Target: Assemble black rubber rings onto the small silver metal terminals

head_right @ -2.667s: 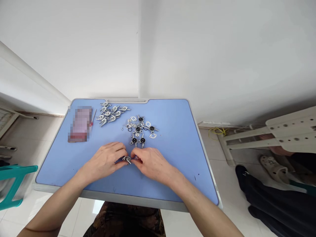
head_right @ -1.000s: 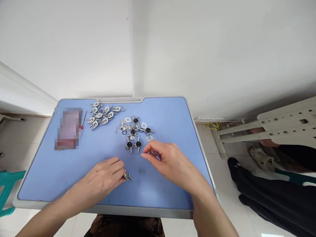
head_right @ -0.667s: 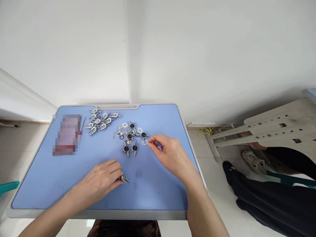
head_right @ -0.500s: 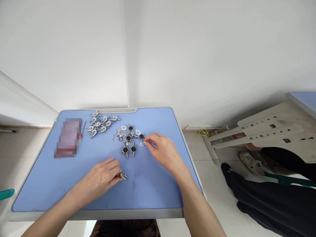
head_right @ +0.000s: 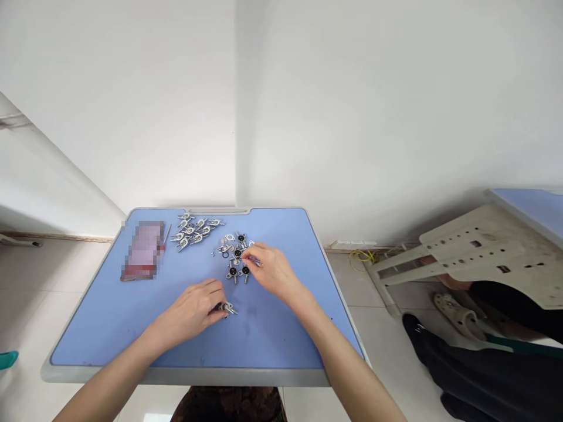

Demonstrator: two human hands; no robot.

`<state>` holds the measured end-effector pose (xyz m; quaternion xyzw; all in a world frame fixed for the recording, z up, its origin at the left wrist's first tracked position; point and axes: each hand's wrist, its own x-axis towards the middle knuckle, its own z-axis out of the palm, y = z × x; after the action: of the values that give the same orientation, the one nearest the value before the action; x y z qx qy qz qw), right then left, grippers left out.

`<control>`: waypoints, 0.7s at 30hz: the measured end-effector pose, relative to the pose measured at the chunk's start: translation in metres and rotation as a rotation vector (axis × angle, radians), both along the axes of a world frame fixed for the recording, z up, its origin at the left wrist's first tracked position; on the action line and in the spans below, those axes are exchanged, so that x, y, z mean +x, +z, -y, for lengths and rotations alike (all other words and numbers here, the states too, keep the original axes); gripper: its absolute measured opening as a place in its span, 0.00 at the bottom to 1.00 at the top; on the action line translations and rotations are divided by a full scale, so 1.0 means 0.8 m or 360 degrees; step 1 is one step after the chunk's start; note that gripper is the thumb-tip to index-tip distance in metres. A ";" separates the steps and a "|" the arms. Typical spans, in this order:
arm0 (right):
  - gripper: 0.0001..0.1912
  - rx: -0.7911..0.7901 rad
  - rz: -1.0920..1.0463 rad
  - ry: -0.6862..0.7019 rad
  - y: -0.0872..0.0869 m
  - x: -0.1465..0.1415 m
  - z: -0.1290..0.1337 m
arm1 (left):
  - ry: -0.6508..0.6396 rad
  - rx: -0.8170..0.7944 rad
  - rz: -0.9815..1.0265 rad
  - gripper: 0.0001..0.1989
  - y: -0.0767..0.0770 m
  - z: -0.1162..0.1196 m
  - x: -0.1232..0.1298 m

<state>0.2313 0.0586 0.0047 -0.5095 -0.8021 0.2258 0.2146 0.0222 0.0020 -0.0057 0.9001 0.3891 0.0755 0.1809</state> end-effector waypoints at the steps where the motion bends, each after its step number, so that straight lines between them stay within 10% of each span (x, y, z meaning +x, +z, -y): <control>1: 0.09 0.0018 0.0065 0.0068 0.003 -0.010 -0.001 | -0.0002 0.0009 -0.0003 0.06 -0.001 0.000 0.000; 21: 0.11 0.0118 0.0852 0.0537 -0.007 -0.100 -0.072 | -0.0072 0.0132 -0.0024 0.07 -0.015 -0.007 0.000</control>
<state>0.1514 0.1164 -0.0007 -0.4024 -0.9110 0.0867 -0.0261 0.0225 0.0075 -0.0177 0.9159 0.3666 0.0806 0.1421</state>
